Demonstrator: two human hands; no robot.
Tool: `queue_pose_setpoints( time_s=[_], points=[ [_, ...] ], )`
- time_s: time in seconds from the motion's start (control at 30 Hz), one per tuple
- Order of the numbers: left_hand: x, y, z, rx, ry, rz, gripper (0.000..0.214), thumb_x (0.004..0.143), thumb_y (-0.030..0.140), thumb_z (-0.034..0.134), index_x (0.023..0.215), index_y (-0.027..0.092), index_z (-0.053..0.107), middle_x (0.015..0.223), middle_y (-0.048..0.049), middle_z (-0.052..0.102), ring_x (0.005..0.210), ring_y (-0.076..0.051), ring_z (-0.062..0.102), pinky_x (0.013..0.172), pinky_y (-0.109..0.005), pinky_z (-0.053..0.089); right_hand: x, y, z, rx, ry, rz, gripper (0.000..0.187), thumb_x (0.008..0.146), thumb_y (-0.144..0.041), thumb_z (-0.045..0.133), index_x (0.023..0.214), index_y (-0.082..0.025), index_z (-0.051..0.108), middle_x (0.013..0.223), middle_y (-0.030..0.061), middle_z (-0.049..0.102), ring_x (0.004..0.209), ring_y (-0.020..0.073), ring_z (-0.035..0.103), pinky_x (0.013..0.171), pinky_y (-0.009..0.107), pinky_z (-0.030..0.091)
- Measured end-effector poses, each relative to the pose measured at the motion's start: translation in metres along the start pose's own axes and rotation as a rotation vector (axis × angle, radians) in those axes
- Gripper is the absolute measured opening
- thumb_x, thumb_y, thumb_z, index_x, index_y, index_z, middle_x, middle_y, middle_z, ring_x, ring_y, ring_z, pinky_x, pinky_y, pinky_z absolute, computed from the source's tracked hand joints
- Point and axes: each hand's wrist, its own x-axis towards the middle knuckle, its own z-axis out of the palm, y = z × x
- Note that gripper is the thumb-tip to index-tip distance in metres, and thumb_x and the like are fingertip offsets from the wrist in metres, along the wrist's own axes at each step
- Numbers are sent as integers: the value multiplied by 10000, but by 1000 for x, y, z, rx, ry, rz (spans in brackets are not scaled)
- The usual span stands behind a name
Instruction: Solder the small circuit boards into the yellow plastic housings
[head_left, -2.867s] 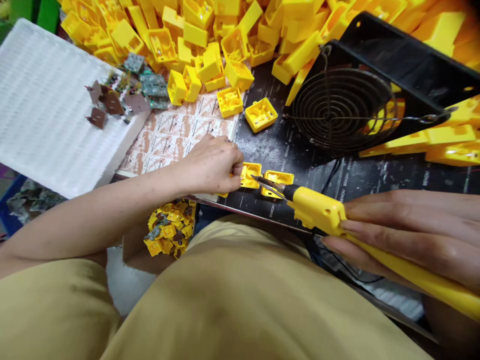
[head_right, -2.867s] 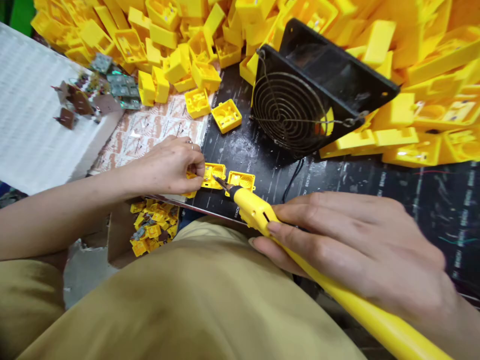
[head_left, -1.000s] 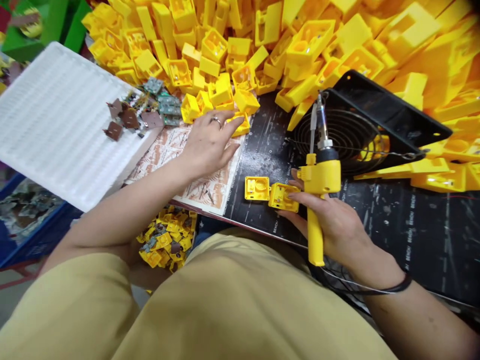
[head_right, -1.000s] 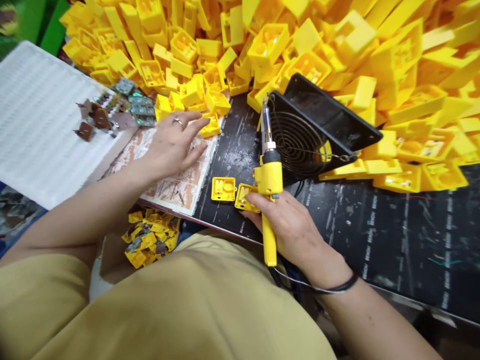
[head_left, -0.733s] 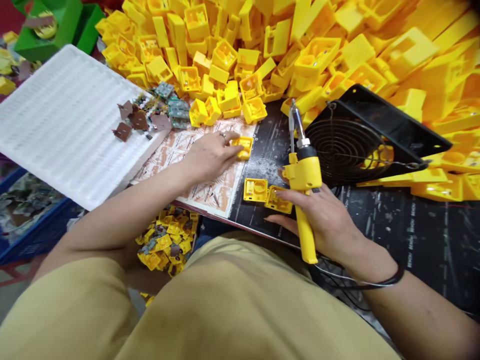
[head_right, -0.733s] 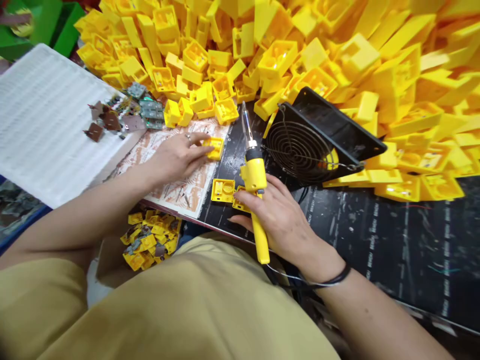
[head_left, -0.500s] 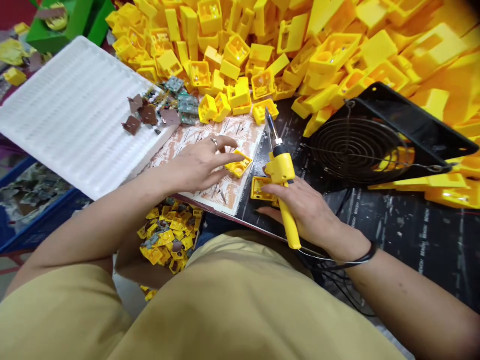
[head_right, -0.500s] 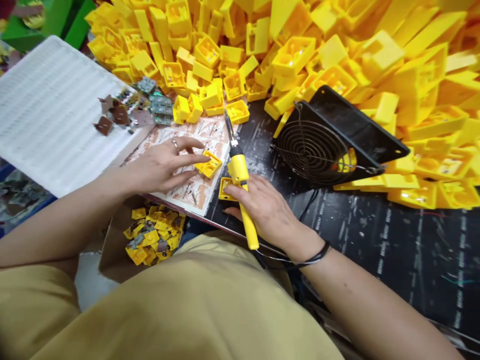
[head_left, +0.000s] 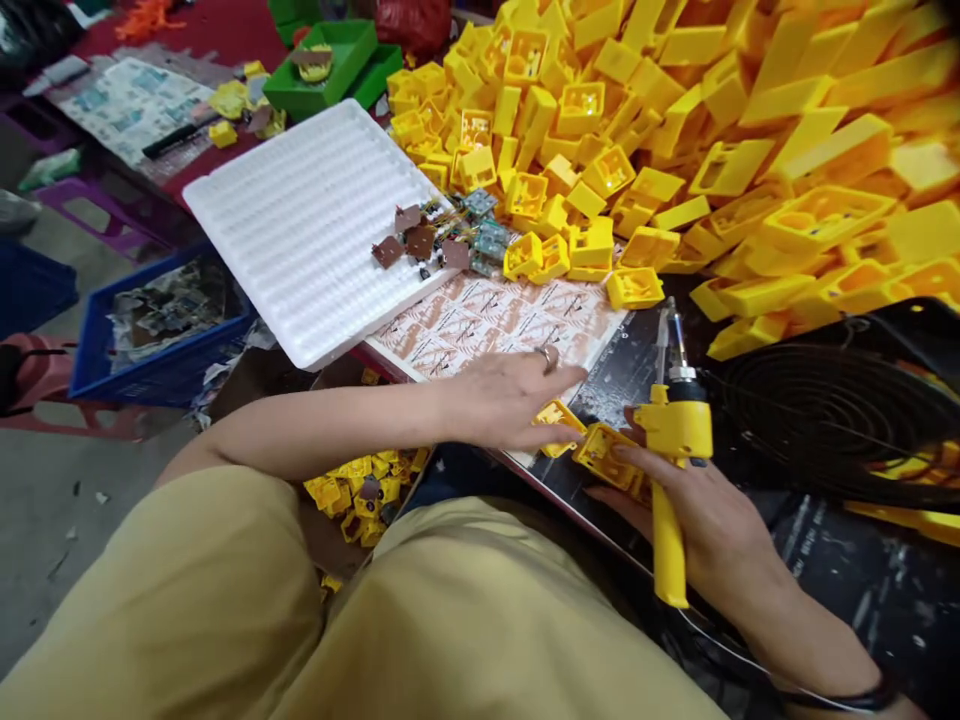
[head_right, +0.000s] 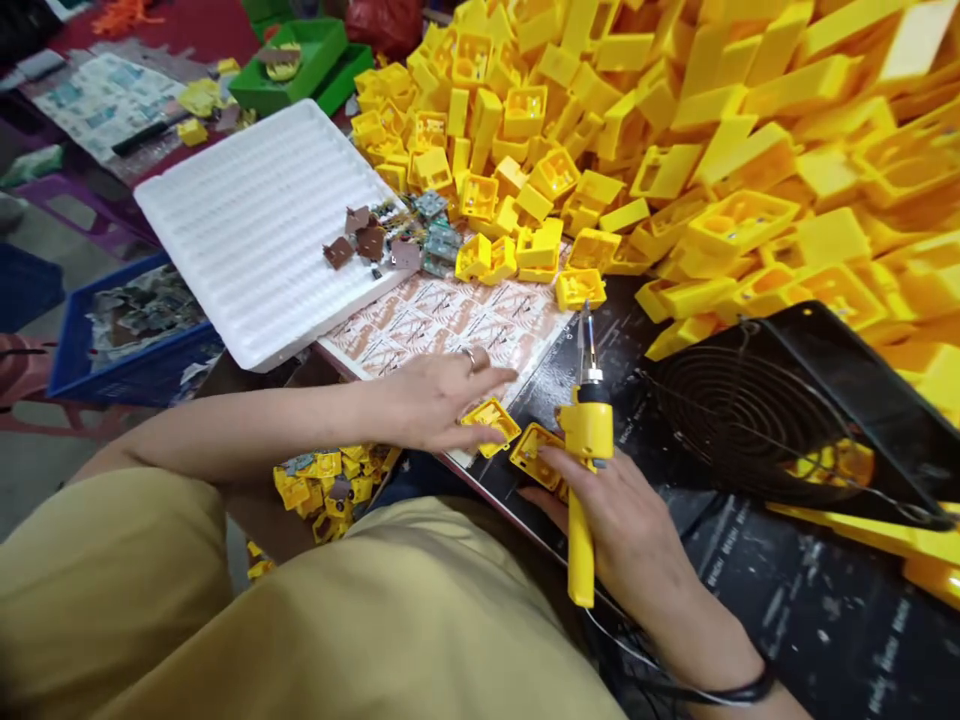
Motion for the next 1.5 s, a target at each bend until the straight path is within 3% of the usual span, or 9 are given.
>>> queue_pose_setpoints(
  time_s=[0.2, 0.33, 0.43, 0.67, 0.9, 1.07, 1.2, 1.37, 1.5],
  points=[
    [3, -99, -30, 382, 255, -471, 332, 940, 423, 443, 1003, 159, 634, 993, -57, 635, 1056, -228, 475, 852, -398, 375, -14, -2, -1, -49, -5, 154, 486, 807, -287, 726, 1244, -252, 516, 1251, 85, 612, 1150, 298, 601, 895, 454, 560],
    [3, -143, -29, 378, 256, -475, 379, 942, 450, 397, 922, 167, 649, 910, -14, 648, 1004, -192, 476, 880, -411, 364, -17, -11, 2, -122, 58, 178, 468, 831, -265, 699, 1261, -262, 514, 1198, 70, 638, 1070, 272, 642, 886, 437, 569],
    [-6, -151, -31, 137, 434, -445, 371, 931, 450, 409, 930, 182, 666, 950, 6, 679, 958, -168, 524, 855, -385, 413, -11, -17, -1, -101, 73, 220, 491, 836, -248, 694, 1285, -253, 495, 1230, 88, 622, 1066, 266, 643, 883, 421, 565],
    [-32, -133, -38, -494, 527, -380, 447, 880, 598, 519, 986, 187, 659, 895, -10, 720, 758, -130, 602, 682, -321, 528, 39, -32, 15, -37, 81, 90, 485, 827, -396, 704, 1201, -169, 495, 850, 54, 620, 810, 221, 631, 827, 403, 539],
    [-39, -135, -71, -311, 757, -400, 439, 946, 547, 506, 1123, 149, 563, 1015, 87, 641, 801, -31, 521, 808, -286, 536, 59, -39, 31, -65, 11, 56, 279, 906, -201, 580, 1170, -177, 493, 874, 46, 632, 800, 181, 619, 854, 356, 506],
    [-20, -96, -92, 78, 93, 43, 460, 997, 401, 331, 1122, 127, 679, 1076, -41, 627, 927, -132, 586, 872, -340, 486, 52, -37, 23, -79, -41, 75, 320, 921, -301, 576, 1207, -195, 479, 923, 53, 650, 834, 202, 625, 915, 415, 487],
    [0, -40, -57, 415, -317, 176, 195, 851, 73, 537, 851, 137, 721, 931, -84, 688, 1051, -232, 580, 892, -357, 480, 47, -34, 22, -107, -50, 117, 320, 917, -268, 580, 1208, -190, 473, 874, 42, 632, 803, 199, 624, 865, 399, 510],
    [-8, -20, -14, 193, -70, 414, 325, 899, 64, 443, 1018, 242, 688, 1273, -30, 644, 1262, -206, 523, 1152, -432, 297, 39, -29, 11, -67, -54, 94, 403, 894, -307, 627, 1238, -190, 454, 936, 52, 645, 845, 192, 639, 889, 377, 517],
    [-24, -37, -17, 70, 133, 27, 419, 907, 103, 365, 1240, 186, 604, 1296, -85, 627, 1154, -234, 598, 1007, -426, 422, 33, -24, 0, -31, -38, 93, 444, 873, -332, 659, 1242, -183, 463, 957, 64, 659, 839, 197, 648, 863, 382, 530]
  ],
)
